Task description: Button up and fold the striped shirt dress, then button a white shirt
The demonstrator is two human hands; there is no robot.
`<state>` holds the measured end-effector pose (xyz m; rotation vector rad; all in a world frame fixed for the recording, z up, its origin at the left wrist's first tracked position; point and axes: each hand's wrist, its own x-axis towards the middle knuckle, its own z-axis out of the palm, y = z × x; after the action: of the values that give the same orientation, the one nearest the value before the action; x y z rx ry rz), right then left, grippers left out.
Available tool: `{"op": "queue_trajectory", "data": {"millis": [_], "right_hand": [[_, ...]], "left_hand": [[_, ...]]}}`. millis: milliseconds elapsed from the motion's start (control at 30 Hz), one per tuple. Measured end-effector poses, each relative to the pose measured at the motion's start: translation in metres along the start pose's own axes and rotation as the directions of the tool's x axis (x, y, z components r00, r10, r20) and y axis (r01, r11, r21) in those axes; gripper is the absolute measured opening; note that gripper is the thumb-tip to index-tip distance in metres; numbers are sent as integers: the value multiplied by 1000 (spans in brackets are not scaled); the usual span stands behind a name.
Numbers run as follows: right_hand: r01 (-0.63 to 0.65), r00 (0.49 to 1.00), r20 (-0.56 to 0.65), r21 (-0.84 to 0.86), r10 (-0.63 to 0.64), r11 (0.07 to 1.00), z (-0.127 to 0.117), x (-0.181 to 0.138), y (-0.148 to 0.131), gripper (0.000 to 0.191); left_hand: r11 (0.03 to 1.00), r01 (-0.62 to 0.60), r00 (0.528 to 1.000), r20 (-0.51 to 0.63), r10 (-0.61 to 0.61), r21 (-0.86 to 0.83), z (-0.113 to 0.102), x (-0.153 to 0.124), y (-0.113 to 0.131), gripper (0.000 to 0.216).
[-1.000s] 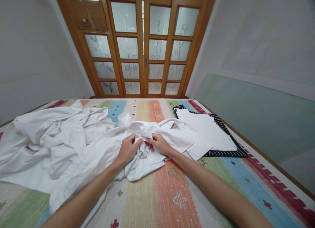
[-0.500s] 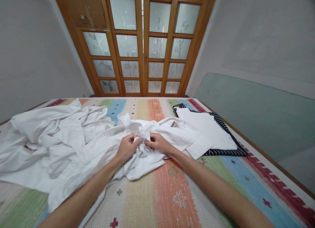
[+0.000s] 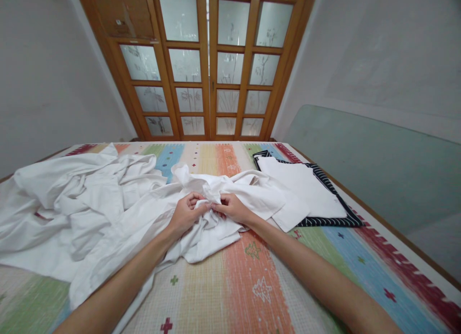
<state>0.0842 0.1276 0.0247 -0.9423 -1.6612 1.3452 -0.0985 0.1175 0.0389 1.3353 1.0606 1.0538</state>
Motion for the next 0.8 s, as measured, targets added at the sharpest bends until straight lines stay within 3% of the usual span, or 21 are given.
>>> {"op": "queue_trajectory", "data": {"millis": [400, 800], "right_hand": [[4, 1000, 3, -8, -4, 1000, 1, 0, -1, 44], [8, 1000, -18, -74, -9, 997, 2, -1, -2, 44]], "left_hand": [[999, 25, 999, -42, -26, -25, 3, 0, 6, 49], [991, 91, 996, 15, -90, -98, -1, 2, 9, 49]]}}
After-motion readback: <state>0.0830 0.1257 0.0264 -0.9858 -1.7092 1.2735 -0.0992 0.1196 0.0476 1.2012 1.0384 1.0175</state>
